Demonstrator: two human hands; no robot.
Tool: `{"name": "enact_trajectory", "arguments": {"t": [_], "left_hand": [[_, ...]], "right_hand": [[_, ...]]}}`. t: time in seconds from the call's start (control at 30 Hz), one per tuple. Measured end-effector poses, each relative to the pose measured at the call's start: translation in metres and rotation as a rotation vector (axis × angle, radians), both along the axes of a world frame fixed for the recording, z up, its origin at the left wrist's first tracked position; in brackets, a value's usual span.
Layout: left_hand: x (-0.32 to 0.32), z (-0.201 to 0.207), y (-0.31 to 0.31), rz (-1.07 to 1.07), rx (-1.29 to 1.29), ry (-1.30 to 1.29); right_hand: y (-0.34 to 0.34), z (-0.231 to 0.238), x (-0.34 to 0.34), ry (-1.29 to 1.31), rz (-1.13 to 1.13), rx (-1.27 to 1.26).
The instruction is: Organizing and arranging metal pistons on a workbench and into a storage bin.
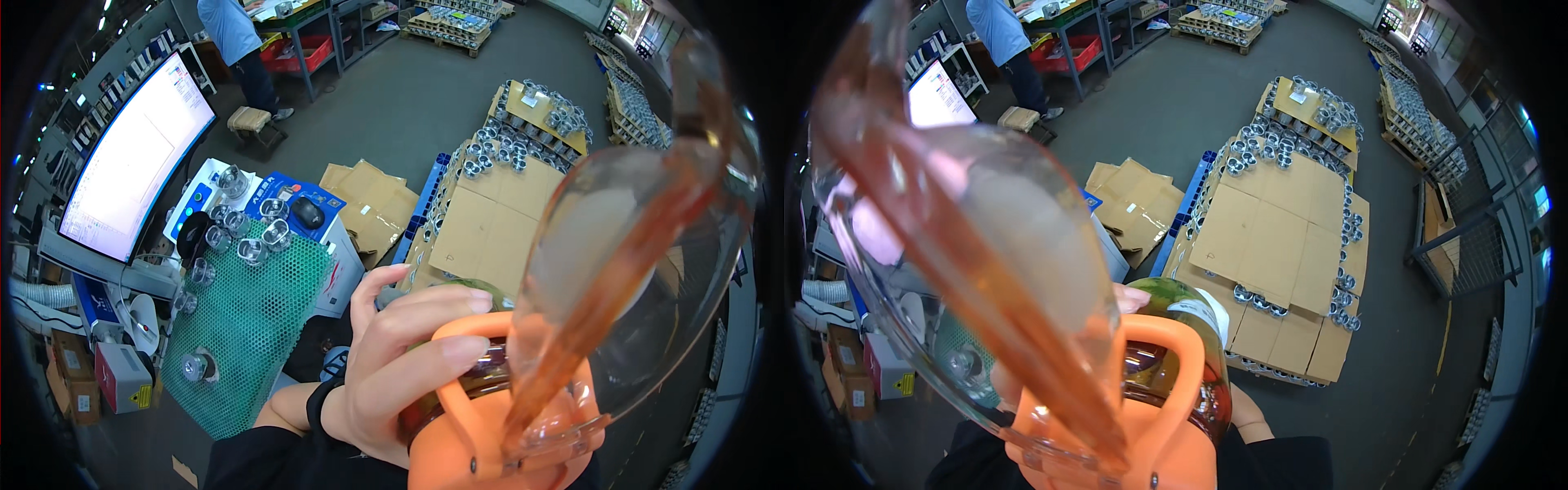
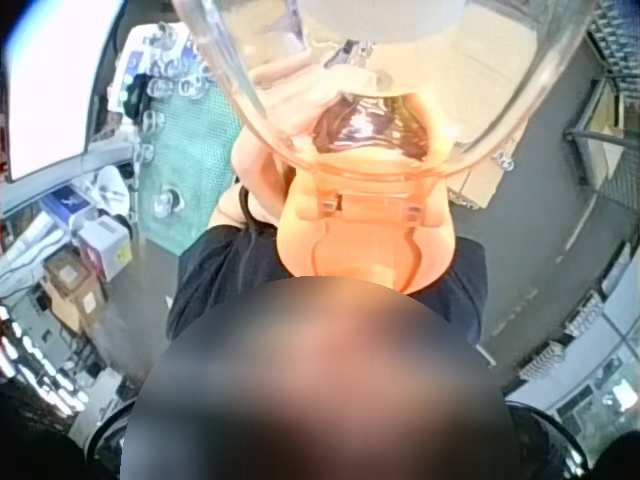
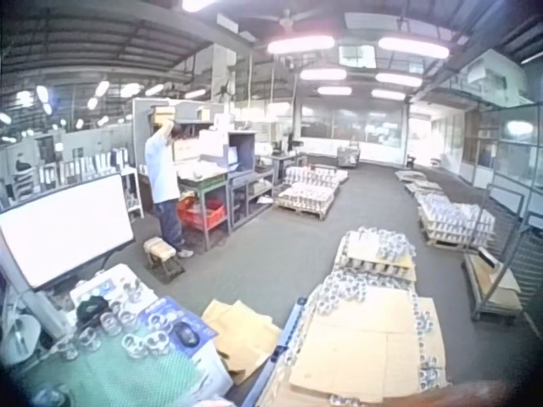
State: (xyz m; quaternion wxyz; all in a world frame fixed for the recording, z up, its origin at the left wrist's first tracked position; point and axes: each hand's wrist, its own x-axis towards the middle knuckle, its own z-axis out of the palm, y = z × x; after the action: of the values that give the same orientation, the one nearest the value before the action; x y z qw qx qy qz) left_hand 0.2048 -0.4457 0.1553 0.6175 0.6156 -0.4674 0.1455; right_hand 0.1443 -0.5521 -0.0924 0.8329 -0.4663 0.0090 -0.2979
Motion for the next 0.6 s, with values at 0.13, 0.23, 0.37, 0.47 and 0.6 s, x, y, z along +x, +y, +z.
{"name": "enact_trajectory", "arguments": {"t": [0.13,0.23,0.37,0.47,0.6], "left_hand": [[-0.002,0.0,0.003,0.034,-0.02,0.021],[-0.002,-0.001,0.006,0.087,-0.008,0.02],[0.001,0.0,0.013,0.106,0.008,0.027],[0.003,-0.002,0.015,0.135,0.009,0.042],[0.001,-0.003,0.018,0.204,-0.034,0.041]], "right_hand": [[0.001,-0.003,0.001,-0.011,0.016,0.027],[0.003,-0.004,0.007,-0.021,0.044,0.048],[0.005,-0.005,0.014,-0.029,0.095,0.08],[0.006,-0.007,0.019,-0.026,0.127,0.107],[0.009,-0.006,0.025,-0.026,0.183,0.119]]}}
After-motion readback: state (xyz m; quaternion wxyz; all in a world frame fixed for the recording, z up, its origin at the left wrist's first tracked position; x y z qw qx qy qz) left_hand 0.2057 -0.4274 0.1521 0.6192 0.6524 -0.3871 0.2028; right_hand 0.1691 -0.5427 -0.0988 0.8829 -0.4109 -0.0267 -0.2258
